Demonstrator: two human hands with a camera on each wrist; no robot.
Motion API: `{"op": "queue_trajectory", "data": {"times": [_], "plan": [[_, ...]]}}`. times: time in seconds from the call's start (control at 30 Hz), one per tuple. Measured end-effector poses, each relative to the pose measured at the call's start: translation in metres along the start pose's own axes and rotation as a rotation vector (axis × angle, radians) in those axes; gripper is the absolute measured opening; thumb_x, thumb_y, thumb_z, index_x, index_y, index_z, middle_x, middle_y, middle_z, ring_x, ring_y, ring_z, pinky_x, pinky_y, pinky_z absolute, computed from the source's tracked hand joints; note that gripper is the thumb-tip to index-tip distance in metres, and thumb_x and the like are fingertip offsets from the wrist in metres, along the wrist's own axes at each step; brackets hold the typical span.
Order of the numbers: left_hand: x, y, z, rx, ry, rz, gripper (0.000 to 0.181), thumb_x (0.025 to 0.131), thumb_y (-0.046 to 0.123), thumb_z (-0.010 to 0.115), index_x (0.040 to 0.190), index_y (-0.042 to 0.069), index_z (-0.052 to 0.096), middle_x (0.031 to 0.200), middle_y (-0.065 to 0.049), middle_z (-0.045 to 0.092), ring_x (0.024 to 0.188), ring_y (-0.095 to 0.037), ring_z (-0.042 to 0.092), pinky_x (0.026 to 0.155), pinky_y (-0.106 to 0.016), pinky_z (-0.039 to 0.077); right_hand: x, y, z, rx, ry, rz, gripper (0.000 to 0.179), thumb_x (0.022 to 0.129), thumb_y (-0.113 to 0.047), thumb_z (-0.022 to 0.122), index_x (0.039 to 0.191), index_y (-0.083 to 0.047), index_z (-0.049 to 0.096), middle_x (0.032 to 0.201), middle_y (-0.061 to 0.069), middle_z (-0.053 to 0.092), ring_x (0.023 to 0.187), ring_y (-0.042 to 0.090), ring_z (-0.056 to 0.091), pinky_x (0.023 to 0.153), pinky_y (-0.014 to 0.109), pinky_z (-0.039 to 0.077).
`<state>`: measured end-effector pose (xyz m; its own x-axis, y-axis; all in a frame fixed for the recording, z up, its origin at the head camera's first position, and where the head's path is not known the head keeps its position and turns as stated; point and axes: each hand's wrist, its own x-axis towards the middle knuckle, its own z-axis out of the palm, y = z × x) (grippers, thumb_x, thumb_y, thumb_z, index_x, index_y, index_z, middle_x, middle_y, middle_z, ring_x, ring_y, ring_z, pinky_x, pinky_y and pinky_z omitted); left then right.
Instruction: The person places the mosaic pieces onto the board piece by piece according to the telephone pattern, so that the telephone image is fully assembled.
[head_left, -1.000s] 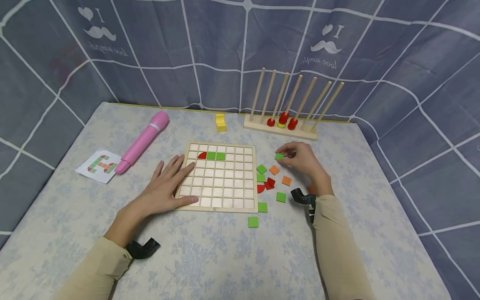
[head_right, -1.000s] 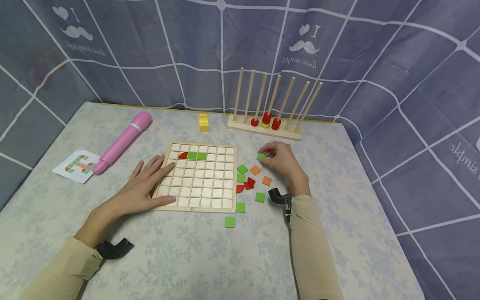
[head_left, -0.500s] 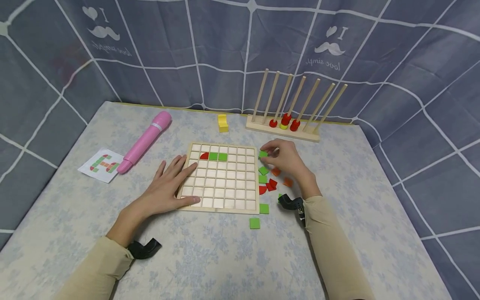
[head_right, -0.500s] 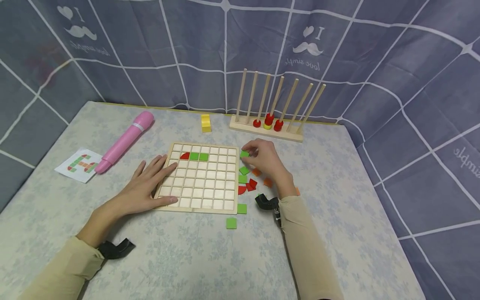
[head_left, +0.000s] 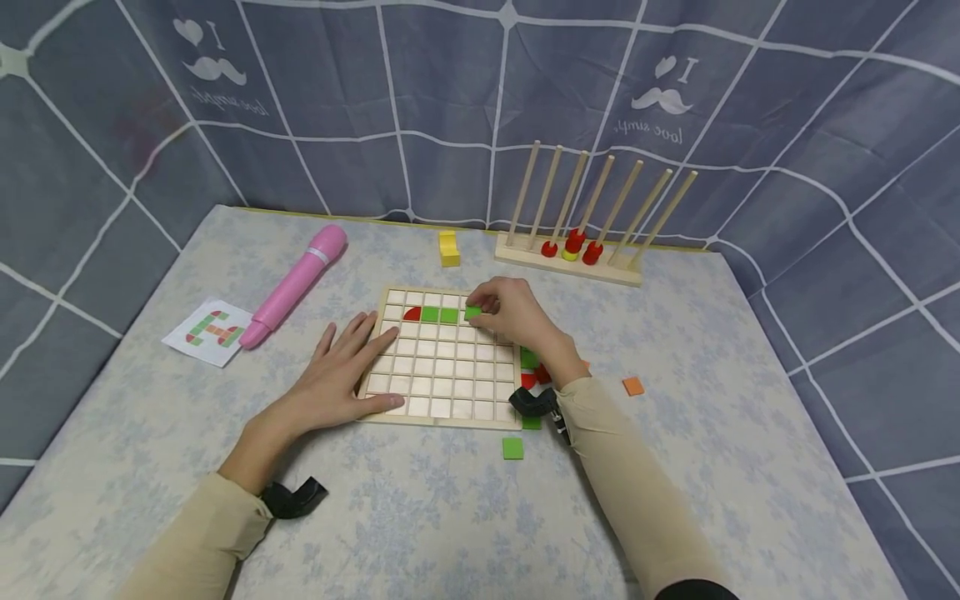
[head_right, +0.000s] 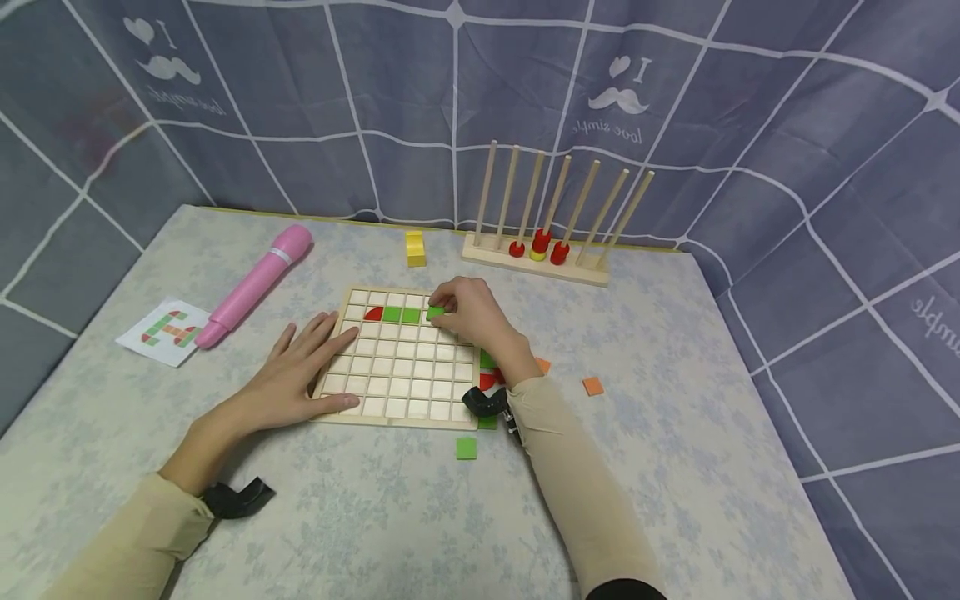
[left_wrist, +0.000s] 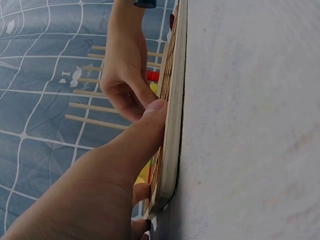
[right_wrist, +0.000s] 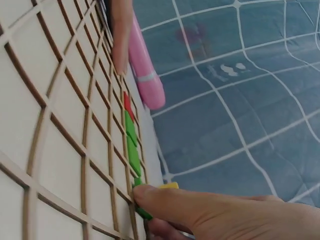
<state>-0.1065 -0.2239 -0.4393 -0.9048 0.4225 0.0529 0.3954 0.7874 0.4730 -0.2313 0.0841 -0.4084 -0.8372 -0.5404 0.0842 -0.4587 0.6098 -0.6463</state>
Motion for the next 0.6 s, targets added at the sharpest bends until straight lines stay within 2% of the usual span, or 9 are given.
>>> {"op": "queue_trajectory", "data": {"times": [0.33,0.47,0.6], "plan": [[0.002,0.001,0.0,0.008,-0.012,-0.004,0.099,0.092,0.062,0.072,0.169,0.017,0.029,0.177,-0.02,0.011,0.165,-0.039,0.005,0.129,-0.064,-0.004,-0.005,-0.002,0.011,0.021,0.046,-0.001,0.022,0.092,-0.014,0.083,0.114,-0.008,0.082,0.106,0.008,0.072,0.088,0.019,0.069,0.078,0.032,0.059],[0.002,0.002,-0.001,0.002,-0.01,-0.007,0.099,0.091,0.061,0.073,0.168,0.016,0.029,0.176,-0.02,0.011,0.165,-0.039,0.005,0.129,-0.064,-0.004,-0.008,-0.005,0.011,0.003,0.006,0.001,0.028,0.095,-0.014,0.081,0.122,-0.007,0.079,0.111,0.009,0.069,0.092,0.02,0.068,0.081,0.033,0.059],[0.0,0.001,0.0,0.002,-0.01,-0.012,0.099,0.091,0.062,0.072,0.168,0.016,0.029,0.176,-0.021,0.012,0.165,-0.039,0.005,0.129,-0.064,-0.003,-0.014,-0.007,0.003,0.01,-0.045,-0.011,0.038,0.096,-0.014,0.079,0.134,-0.007,0.073,0.122,0.01,0.07,0.103,0.023,0.068,0.09,0.038,0.059]]}}
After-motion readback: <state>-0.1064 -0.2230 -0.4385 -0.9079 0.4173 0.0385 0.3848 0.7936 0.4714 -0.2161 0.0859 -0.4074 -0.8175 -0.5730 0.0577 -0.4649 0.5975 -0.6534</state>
